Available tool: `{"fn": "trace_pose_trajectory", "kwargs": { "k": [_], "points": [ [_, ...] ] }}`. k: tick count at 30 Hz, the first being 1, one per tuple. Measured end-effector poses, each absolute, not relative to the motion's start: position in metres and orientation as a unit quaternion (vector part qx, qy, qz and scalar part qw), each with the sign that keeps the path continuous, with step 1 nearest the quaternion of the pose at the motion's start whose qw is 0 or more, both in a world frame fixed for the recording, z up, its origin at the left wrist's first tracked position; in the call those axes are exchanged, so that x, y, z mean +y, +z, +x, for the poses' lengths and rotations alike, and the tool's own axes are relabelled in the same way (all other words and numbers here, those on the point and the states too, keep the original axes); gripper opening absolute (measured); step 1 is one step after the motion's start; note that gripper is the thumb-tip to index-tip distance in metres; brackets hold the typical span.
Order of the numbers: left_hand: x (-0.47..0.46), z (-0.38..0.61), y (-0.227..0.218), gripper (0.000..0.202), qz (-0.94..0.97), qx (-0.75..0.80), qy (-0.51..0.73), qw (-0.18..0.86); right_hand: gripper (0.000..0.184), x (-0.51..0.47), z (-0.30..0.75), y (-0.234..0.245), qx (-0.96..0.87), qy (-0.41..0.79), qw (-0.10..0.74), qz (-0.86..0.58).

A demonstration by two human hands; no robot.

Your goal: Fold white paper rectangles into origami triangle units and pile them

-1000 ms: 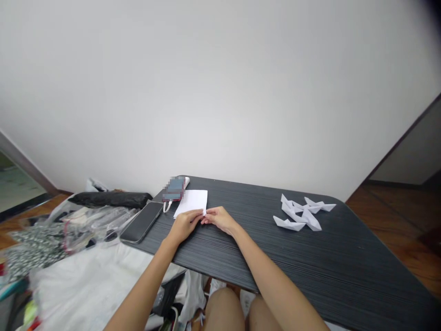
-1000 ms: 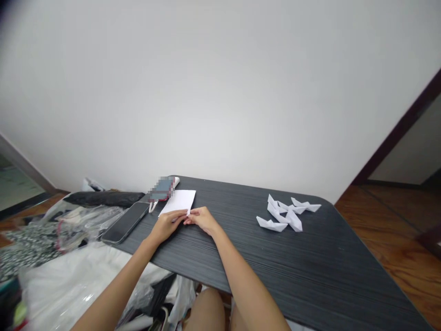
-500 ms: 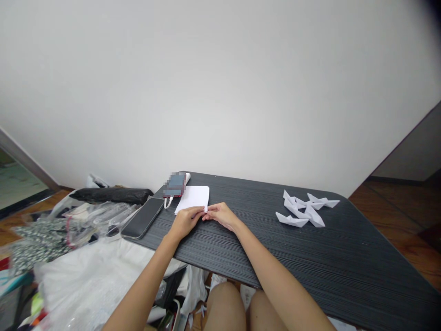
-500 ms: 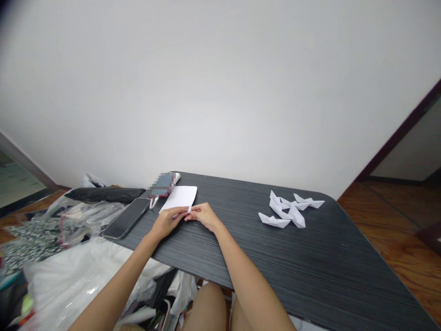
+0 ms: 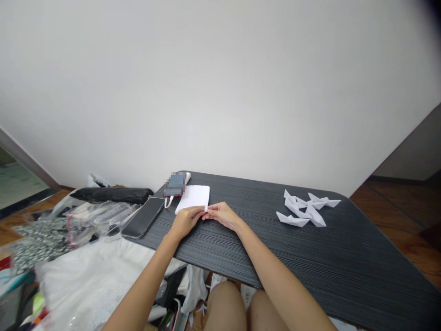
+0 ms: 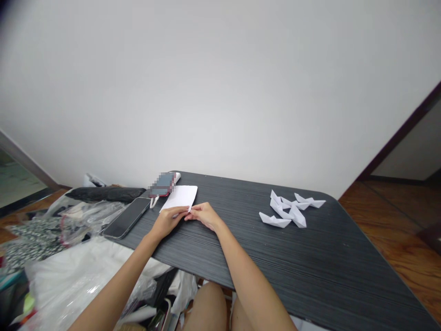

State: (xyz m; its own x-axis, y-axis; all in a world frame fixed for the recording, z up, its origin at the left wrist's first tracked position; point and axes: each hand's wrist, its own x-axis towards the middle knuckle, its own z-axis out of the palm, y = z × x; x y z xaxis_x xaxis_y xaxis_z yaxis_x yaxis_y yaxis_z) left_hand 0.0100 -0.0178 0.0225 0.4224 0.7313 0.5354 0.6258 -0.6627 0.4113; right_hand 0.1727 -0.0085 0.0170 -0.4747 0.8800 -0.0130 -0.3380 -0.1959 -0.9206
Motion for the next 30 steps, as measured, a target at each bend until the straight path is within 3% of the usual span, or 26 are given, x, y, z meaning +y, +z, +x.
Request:
{"fn": "trace_pose_trajectory", "kwargs": {
  "k": [30],
  "points": [
    [-0.0182, 0.0089, 0.024, 0.023, 0.842, 0.399, 0.355, 0.079, 0.026, -0.0082, 0.1713, 0.0177, -0.47, 0.717, 0.423, -0.294]
  ]
}}
